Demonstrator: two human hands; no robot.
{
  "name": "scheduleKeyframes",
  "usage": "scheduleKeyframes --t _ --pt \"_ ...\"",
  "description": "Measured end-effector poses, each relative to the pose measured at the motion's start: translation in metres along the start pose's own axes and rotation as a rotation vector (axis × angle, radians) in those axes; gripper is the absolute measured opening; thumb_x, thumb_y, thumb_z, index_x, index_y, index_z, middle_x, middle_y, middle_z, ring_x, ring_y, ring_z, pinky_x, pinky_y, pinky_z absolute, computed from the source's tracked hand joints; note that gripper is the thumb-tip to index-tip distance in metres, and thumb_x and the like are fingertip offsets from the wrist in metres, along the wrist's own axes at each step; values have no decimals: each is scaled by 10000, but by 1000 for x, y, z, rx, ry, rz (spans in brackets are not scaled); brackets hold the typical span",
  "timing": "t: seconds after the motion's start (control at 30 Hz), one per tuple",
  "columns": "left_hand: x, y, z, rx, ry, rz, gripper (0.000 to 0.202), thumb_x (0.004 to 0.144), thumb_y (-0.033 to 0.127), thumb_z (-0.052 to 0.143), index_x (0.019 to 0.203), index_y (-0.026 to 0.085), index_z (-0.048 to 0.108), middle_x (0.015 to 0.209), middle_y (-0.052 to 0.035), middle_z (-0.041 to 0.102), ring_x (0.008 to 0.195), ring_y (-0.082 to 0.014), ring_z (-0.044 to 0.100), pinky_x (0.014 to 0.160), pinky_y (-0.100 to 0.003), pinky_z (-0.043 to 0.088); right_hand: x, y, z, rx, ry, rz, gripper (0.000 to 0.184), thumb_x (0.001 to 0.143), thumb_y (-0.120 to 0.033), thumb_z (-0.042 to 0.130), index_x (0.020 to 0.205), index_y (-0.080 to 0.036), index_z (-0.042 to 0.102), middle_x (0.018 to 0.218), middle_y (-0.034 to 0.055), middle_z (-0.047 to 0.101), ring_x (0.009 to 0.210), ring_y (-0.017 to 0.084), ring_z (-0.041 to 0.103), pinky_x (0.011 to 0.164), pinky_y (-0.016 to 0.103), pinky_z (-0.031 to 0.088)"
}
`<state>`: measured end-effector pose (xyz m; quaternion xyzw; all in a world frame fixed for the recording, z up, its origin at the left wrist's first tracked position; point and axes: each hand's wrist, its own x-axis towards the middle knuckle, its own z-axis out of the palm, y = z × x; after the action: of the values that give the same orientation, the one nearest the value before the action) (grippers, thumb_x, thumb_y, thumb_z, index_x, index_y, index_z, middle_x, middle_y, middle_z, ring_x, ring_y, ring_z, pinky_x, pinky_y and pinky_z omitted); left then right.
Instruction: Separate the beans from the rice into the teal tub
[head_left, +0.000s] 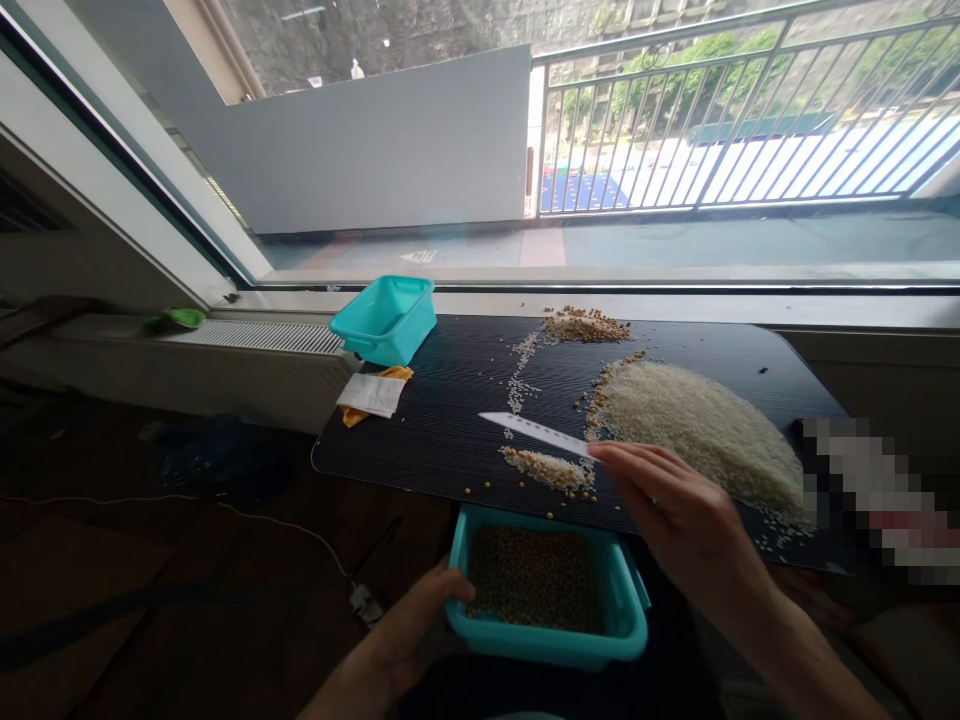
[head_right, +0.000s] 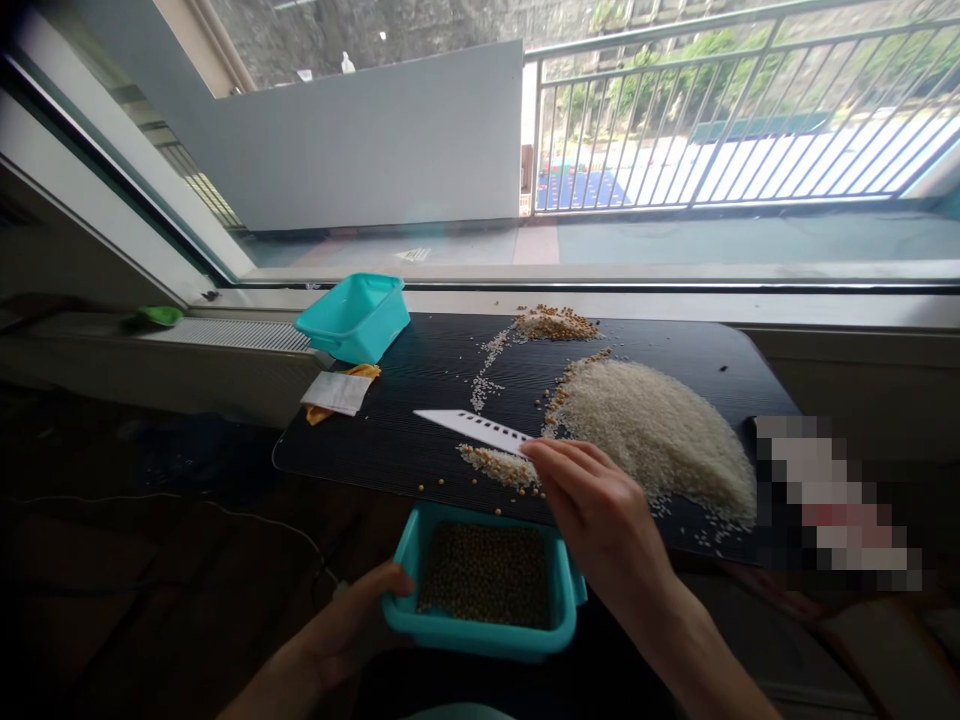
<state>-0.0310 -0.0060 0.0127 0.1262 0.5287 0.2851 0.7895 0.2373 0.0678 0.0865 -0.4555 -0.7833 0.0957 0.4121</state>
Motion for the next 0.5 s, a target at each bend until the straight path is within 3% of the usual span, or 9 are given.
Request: scheduleKeyframes --t 0.23,0.4,0.5 --pt "-2 0 2 -17 43 -22 395 606 243 661 989 156 623 925 -55 664 840 -201 610 765 -330 515 -17 10 -41 -70 41 208 211 870 -360 611 999 -298 767 933 -17 790 759 165 741 730 248 605" --pt "6 0 6 -22 28 -30 345 600 239 656 934 165 614 825 -17 631 747 -161 576 731 -313 507 -48 14 -57 -121 -16 321 279 831 -467 629 1027 -333 776 931 -28 791 702 179 739 737 262 615" --pt "15 1 15 8 17 -32 347 580 239 650 917 167 611 813 -11 616 747 -160 561 709 -308 500 -69 22 -65 -227 47 428 308 802 -520 638 1017 -350 780 879 -29 791 644 192 728 681 278 623"
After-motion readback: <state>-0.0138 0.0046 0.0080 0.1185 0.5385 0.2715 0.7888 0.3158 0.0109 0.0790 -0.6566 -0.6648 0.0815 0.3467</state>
